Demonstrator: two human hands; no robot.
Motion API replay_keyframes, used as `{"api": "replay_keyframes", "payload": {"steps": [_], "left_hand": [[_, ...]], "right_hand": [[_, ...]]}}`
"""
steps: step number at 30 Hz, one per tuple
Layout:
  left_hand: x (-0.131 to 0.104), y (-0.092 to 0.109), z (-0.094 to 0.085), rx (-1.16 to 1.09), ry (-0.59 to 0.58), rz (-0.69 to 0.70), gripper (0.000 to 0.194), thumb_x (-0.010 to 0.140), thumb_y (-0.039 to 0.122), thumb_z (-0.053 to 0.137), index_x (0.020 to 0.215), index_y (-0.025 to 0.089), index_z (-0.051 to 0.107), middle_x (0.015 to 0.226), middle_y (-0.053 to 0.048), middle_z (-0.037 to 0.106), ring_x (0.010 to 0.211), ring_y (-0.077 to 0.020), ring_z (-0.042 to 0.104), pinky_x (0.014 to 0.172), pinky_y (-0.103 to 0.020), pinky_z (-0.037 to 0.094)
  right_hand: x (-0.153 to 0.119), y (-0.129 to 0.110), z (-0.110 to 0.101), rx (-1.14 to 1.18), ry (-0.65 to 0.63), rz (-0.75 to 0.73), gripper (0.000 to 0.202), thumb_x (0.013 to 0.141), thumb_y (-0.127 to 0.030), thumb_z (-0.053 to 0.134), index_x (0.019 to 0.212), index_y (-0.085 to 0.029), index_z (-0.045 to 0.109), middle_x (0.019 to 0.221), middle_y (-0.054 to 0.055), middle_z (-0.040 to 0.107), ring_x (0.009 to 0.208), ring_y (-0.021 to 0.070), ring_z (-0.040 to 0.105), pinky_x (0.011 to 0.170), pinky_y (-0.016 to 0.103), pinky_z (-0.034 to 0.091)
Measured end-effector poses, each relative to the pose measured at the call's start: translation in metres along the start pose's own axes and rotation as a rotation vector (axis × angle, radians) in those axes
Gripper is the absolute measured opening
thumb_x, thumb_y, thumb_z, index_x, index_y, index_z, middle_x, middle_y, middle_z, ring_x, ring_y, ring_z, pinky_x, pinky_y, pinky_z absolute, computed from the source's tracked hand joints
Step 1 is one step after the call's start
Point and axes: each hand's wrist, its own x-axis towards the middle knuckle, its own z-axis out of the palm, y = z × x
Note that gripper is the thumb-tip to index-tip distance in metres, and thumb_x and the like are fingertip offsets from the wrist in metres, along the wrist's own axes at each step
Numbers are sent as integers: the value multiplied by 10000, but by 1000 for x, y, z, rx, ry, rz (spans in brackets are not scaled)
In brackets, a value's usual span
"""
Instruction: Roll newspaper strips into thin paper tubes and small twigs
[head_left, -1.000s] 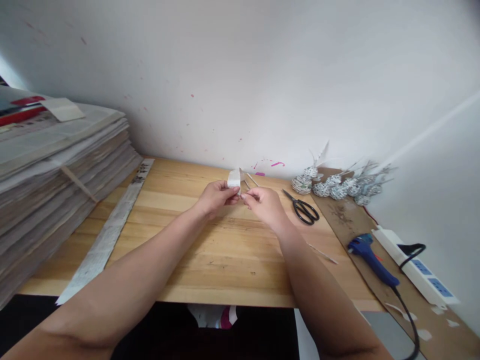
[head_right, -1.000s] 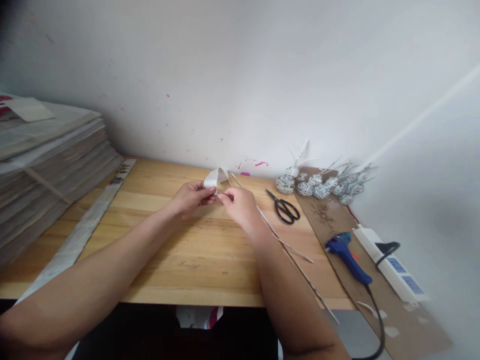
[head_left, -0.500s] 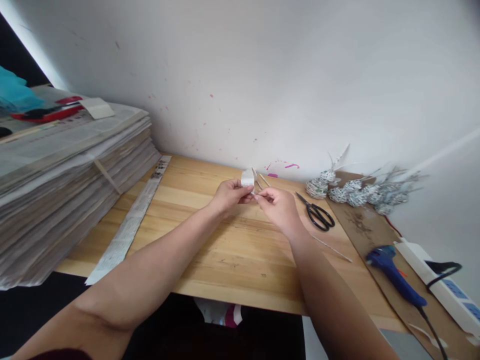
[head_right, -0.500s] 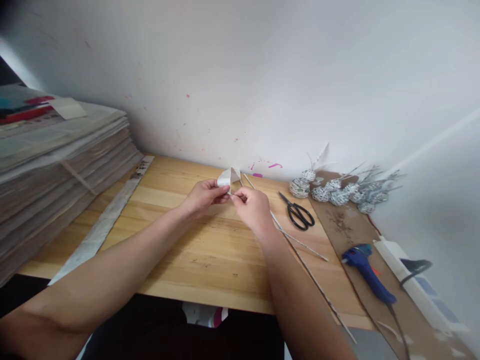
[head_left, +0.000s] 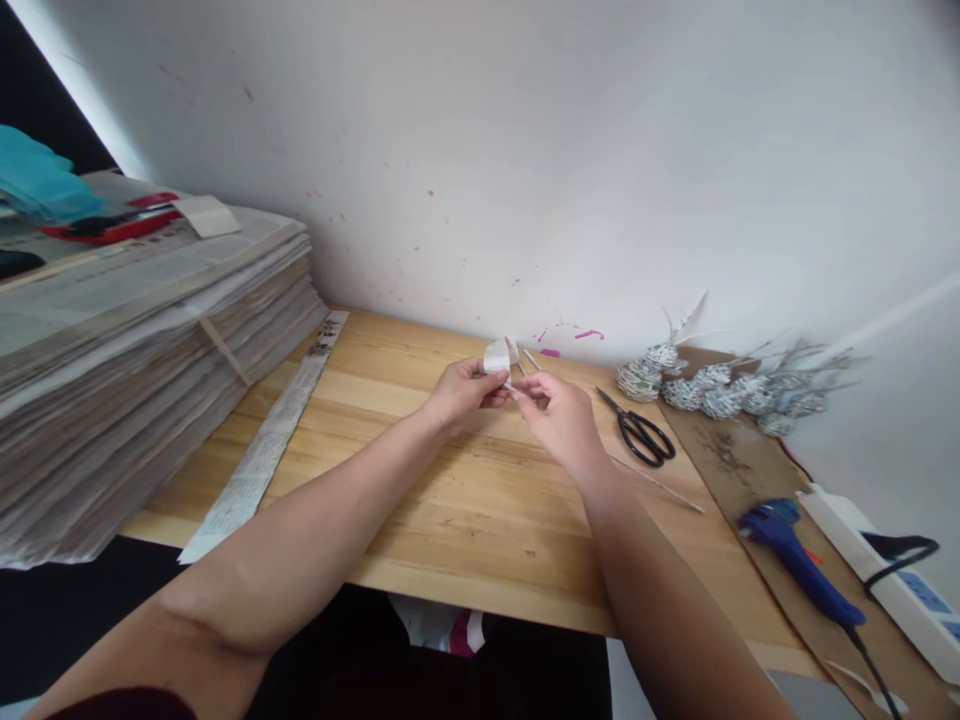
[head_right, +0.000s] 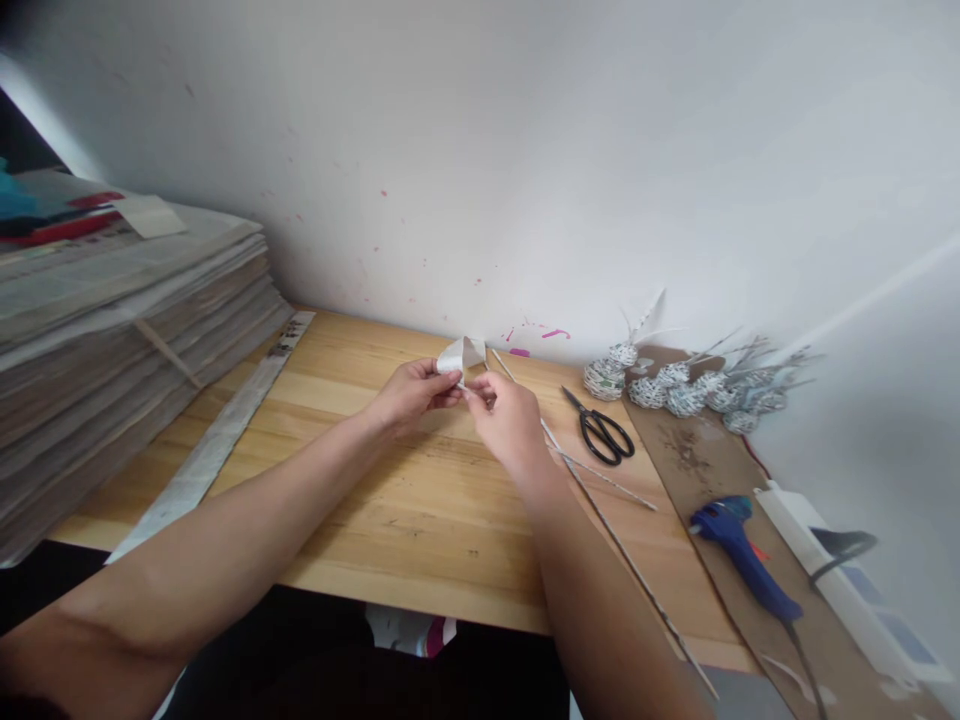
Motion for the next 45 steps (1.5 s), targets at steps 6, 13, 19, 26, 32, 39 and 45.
{"api": "replay_keyframes", "payload": {"steps": [6,13,19,26,32,39,45], "left_hand": [[-1,5,0,-64,34,-76,56,793,91,658,744,89,632,622,-34,653,508,-66,598,571,-184,515],[0,9,-1,-108,75,-173,58,774,87,671,719,92,650,629,-56,664,513,-80,613,512,-167,511],[1,8,-2,-138,65,-193,56,764,70,675,714,82,653,620,-60,659,510,-83,615,509,-165,518],[2,5,-1,-195,46,-187,49,761,49,673,724,76,656,647,-64,664,538,-83,622,536,-162,531],[2,5,0,-264,33,-184,103,765,15,653,692,86,633,645,-32,642,528,-61,602,530,-137,518],[3,2,-1,-294,-34,-181,94,768,8,654,698,71,654,643,-30,637,564,-63,610,550,-126,517],[-1,3,0,-267,-102,-185,48,781,29,653,745,59,659,665,-52,652,594,-84,639,561,-134,519]], "right_hand": [[-3,-5,-1,-221,46,-281,188,887,-227,520,989,-243,676,962,63,689,907,209,634,803,304,465],[-2,0,-2,-230,27,-349,253,930,-224,462,1035,-262,689,1013,56,689,947,198,623,858,303,453],[-1,2,-1,-304,53,-312,200,911,-272,502,958,-245,695,914,67,690,864,211,622,787,304,451],[-3,-2,-2,-288,67,-261,173,894,-254,508,909,-222,677,861,63,701,788,200,632,738,295,443],[-3,-5,-1,-111,38,-92,140,846,-291,556,874,-221,673,772,34,710,666,169,641,634,268,456],[3,2,1,217,-109,190,173,789,-350,600,811,-185,644,673,19,662,543,135,605,532,247,459],[6,4,-5,442,-237,325,188,758,-345,629,810,-166,608,729,21,645,530,101,583,465,205,428]]}}
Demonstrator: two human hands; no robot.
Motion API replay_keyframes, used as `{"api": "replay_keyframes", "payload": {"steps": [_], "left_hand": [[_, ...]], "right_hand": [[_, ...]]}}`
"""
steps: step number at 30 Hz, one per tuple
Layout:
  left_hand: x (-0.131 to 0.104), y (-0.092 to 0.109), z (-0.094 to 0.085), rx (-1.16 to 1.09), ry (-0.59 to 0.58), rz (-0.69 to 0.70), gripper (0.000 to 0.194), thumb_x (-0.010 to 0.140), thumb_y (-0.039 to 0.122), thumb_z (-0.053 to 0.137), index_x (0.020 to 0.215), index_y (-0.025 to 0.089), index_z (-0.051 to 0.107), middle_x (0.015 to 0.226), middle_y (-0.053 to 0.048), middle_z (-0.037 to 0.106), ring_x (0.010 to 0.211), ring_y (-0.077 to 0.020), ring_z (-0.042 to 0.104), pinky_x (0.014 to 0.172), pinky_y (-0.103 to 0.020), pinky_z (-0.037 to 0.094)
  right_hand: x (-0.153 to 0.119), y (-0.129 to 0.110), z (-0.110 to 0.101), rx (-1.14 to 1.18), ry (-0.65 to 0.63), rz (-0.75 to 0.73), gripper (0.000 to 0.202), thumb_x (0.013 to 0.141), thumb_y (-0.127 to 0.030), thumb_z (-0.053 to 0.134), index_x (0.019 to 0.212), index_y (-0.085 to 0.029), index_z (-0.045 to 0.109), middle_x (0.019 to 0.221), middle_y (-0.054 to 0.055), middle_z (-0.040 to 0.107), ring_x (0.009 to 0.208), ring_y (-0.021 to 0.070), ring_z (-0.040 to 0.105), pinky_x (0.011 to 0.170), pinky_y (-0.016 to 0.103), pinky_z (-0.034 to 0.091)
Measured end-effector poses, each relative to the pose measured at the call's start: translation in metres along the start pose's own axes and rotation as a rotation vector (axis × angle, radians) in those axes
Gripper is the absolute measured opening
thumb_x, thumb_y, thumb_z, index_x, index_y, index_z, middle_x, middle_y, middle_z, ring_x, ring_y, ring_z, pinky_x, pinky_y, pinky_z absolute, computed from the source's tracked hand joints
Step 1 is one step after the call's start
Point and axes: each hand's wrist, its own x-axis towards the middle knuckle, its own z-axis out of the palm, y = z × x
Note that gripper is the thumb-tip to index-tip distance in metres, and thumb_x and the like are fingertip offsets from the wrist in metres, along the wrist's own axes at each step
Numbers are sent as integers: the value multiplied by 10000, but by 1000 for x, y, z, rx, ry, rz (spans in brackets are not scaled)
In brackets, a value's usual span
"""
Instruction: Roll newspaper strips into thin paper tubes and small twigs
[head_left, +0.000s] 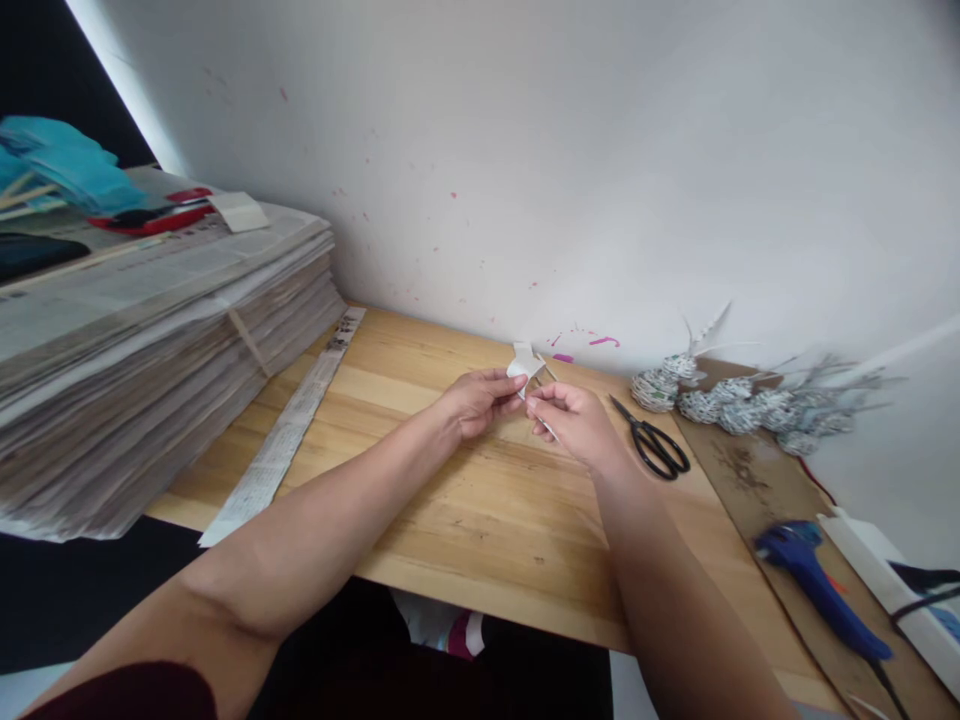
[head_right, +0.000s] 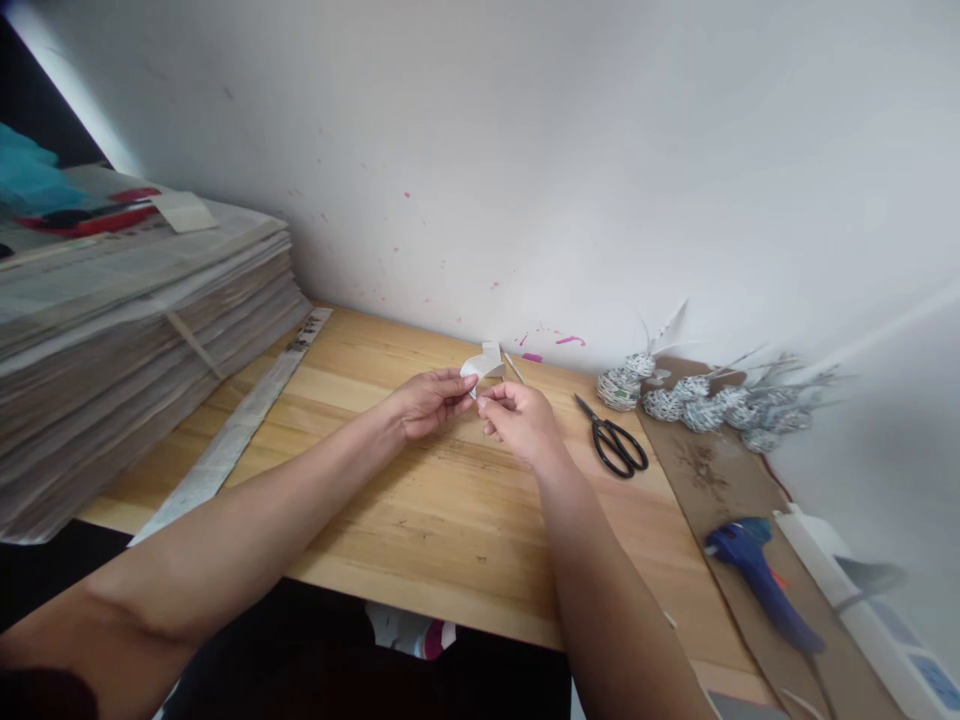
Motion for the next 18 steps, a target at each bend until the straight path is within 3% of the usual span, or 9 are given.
{"api": "replay_keyframes", "payload": {"steps": [4,9,11,15,18], "left_hand": [[-1,0,2,8,70,11,68,783,45,659,719,63,641,614,-35,624,542,-72,607,543,-143,514],[2,1,0,12,169,31,110,748,69,706,674,72,625,574,-23,599,495,-63,561,513,-156,503],[2,1,0,18,183,38,120,735,69,719,665,74,622,569,-20,595,488,-58,551,510,-153,495],[1,2,1,24,183,51,90,746,62,705,699,80,630,584,-16,599,479,-47,539,472,-131,454],[0,2,2,16,147,59,103,773,49,670,687,81,624,573,-7,589,443,-31,508,432,-116,417]], "right_hand": [[-1,0,2,-36,-8,-39,194,778,-354,618,843,-171,609,740,26,659,539,111,590,495,228,455],[-6,1,11,-497,205,-387,168,776,-294,662,924,-216,652,830,34,712,719,169,655,690,297,489],[-7,2,12,-635,238,-461,141,806,-269,634,937,-219,654,858,43,720,778,186,667,716,299,480],[-7,3,10,-719,255,-489,136,865,-276,559,925,-213,663,847,54,721,754,192,667,689,298,466],[-6,2,7,-588,213,-387,140,858,-302,557,884,-211,660,750,31,702,627,163,638,614,281,457]]}}
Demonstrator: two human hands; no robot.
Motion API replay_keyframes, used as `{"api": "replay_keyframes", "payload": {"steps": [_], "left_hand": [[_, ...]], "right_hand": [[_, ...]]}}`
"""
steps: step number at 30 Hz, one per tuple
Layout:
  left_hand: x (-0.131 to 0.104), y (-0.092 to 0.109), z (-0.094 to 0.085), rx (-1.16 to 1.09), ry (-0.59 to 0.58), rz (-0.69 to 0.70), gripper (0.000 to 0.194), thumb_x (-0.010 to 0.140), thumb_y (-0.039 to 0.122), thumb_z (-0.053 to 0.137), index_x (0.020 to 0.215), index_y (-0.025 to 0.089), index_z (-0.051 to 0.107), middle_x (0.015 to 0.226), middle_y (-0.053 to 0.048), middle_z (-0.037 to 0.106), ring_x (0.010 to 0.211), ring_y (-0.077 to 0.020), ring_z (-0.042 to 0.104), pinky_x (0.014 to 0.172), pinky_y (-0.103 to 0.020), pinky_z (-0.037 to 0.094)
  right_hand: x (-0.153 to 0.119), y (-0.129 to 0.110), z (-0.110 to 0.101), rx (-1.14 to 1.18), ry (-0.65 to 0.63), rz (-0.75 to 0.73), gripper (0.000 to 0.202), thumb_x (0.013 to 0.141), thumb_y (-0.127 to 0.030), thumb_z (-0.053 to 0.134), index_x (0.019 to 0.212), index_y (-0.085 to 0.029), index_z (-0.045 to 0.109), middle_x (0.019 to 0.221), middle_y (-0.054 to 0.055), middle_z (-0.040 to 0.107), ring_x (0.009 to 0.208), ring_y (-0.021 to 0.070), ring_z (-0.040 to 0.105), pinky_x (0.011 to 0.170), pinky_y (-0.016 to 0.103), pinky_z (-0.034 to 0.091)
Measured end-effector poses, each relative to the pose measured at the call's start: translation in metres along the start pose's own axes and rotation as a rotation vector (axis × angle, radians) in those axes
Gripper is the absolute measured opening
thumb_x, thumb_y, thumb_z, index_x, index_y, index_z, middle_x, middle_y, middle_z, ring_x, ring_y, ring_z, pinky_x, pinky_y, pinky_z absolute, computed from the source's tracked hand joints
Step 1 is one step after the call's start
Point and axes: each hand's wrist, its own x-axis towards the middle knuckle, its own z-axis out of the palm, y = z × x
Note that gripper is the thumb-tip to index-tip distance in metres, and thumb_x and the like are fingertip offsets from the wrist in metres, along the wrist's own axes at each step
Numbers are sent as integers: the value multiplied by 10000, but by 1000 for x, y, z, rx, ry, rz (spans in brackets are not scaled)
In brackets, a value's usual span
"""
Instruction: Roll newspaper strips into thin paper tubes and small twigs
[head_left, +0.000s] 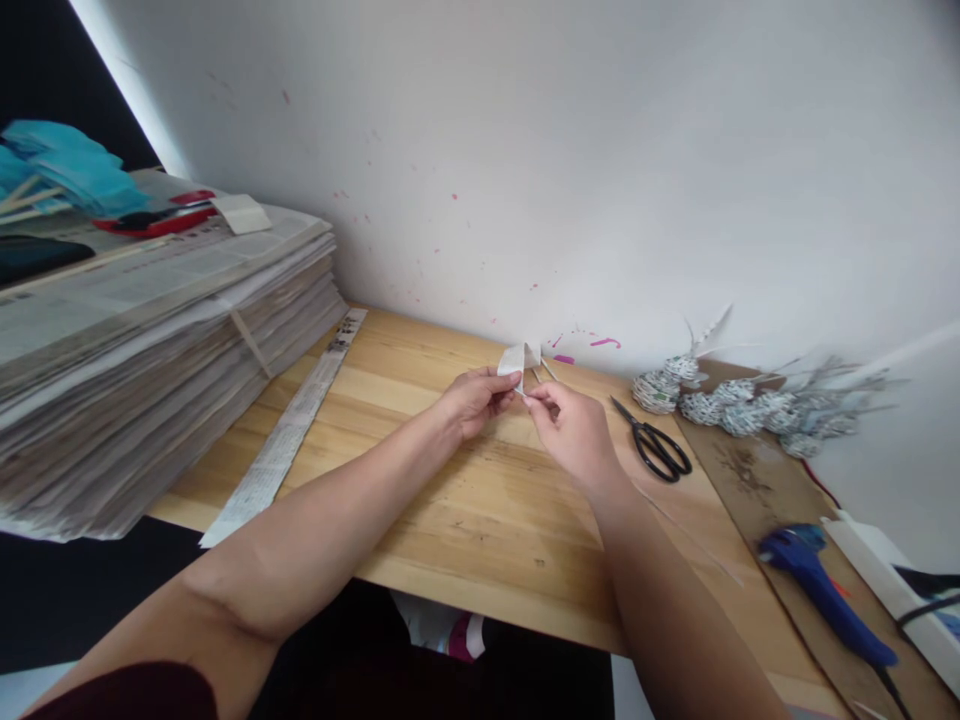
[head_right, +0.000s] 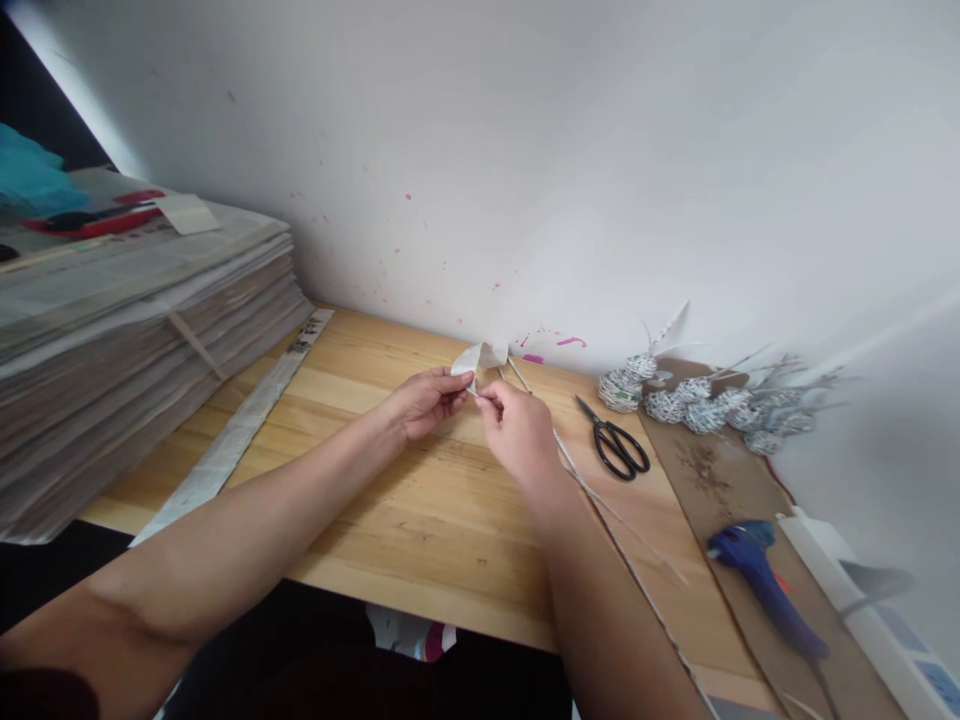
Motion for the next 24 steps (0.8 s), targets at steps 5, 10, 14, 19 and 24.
{"api": "replay_keyframes", "payload": {"steps": [5,10,14,19,24], "left_hand": [[0,1,0,-42,-49,-23,133,806,41,630,675,65,628,583,-14,601,471,-31,542,484,-107,462],[0,2,1,-75,-50,-29,86,778,4,645,709,53,661,644,-36,641,530,-42,590,567,-117,509],[0,3,1,-57,-58,-41,63,774,8,651,732,52,667,649,-37,639,531,-43,591,546,-110,500],[-1,4,-1,-23,-100,-51,26,786,41,655,773,61,665,658,-32,647,450,-22,532,454,-98,455],[-1,4,-1,-36,-98,-56,61,805,46,636,748,60,649,677,-41,659,475,-24,553,486,-98,475]], "right_hand": [[4,-1,-5,404,-233,312,176,849,-346,534,825,-185,603,668,5,638,466,112,561,461,232,421],[1,-4,-5,323,-170,207,190,799,-358,618,914,-207,622,745,6,661,511,112,559,499,236,430],[-1,-4,-3,27,-5,7,146,846,-323,567,859,-214,663,714,17,666,580,134,566,586,264,417],[1,-4,-8,222,-218,158,240,886,-367,488,814,-188,629,642,4,607,500,115,536,504,243,401],[2,-4,-10,416,-300,249,270,873,-434,504,900,-187,609,646,-13,580,492,114,536,488,238,410]]}}
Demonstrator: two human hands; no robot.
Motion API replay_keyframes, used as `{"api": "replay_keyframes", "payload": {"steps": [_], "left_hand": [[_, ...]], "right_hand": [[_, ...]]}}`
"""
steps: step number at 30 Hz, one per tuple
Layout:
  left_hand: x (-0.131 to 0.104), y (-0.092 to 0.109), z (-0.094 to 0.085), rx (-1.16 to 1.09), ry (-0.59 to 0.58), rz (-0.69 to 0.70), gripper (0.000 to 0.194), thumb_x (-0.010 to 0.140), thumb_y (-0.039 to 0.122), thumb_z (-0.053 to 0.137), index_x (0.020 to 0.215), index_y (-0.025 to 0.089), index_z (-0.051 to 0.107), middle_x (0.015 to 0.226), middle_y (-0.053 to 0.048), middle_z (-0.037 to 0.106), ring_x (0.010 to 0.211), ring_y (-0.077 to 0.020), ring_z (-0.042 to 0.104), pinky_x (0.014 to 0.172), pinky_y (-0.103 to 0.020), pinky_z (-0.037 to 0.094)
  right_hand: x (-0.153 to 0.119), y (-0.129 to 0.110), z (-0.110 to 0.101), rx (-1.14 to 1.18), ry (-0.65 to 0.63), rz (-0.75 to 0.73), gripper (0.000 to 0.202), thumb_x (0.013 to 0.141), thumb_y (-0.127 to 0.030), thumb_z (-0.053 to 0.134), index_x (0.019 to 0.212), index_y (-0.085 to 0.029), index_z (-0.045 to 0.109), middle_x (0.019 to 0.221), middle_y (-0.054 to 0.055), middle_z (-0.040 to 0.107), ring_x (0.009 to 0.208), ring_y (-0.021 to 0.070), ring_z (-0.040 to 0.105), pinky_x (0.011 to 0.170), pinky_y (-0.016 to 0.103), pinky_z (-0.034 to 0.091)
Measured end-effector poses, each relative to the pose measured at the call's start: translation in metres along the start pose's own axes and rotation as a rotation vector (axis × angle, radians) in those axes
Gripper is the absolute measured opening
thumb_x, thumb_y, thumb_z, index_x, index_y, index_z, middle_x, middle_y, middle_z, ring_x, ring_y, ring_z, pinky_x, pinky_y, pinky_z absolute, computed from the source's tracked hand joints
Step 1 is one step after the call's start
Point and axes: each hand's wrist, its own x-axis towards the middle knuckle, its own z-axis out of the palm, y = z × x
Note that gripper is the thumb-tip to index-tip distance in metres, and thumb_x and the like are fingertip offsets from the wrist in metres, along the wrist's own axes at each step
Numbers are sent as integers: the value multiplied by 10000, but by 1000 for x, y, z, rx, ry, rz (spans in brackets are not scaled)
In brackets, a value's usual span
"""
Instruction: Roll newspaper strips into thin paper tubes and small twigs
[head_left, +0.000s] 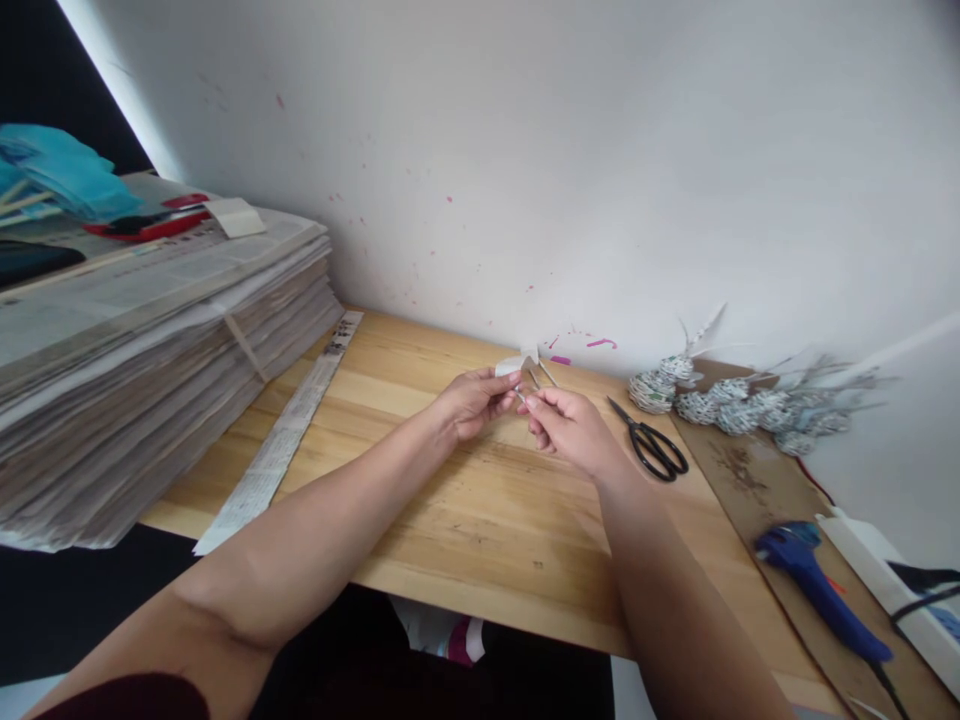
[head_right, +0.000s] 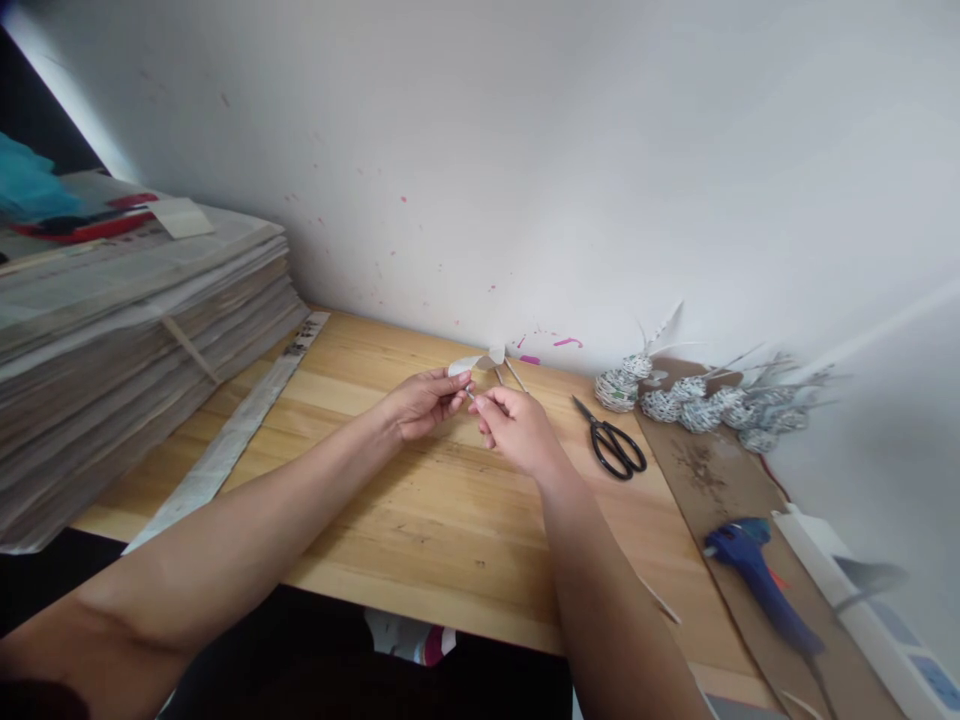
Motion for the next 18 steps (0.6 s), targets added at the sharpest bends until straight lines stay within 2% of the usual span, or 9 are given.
{"api": "replay_keyframes", "payload": {"steps": [3,6,9,13,15,18], "left_hand": [[0,0,1,-11,54,14,83,813,39,623,736,60,644,643,-36,651,472,-23,551,500,-100,485],[-1,1,3,-3,63,13,63,811,46,631,754,54,656,655,-42,659,476,-22,555,505,-98,487],[-3,2,4,12,53,9,30,797,43,644,782,50,669,692,-58,673,484,-29,564,500,-103,489],[-3,1,3,34,9,10,74,816,68,628,748,57,656,686,-54,667,448,-28,532,453,-108,472],[-3,0,3,25,-1,11,114,835,80,607,728,65,644,691,-53,667,445,-27,530,455,-112,476],[-3,0,2,19,13,14,140,851,68,578,723,67,633,684,-53,662,459,-30,544,477,-112,486]], "right_hand": [[-1,0,4,-289,215,-233,185,826,-344,607,951,-213,644,790,22,672,670,152,606,634,264,433],[-2,1,7,-500,306,-347,172,888,-287,519,955,-218,661,858,50,698,741,173,618,669,275,409],[-1,3,5,-554,289,-322,216,915,-295,460,898,-211,659,758,45,682,642,168,597,612,276,384],[1,6,1,-285,83,-109,243,921,-320,420,819,-202,606,622,-3,607,504,134,572,525,244,396],[1,7,1,-187,30,-39,261,930,-336,392,825,-201,589,604,-17,586,469,123,561,501,235,401],[0,6,4,-287,130,-160,185,897,-348,488,920,-215,613,703,-2,647,556,135,589,553,244,407]]}}
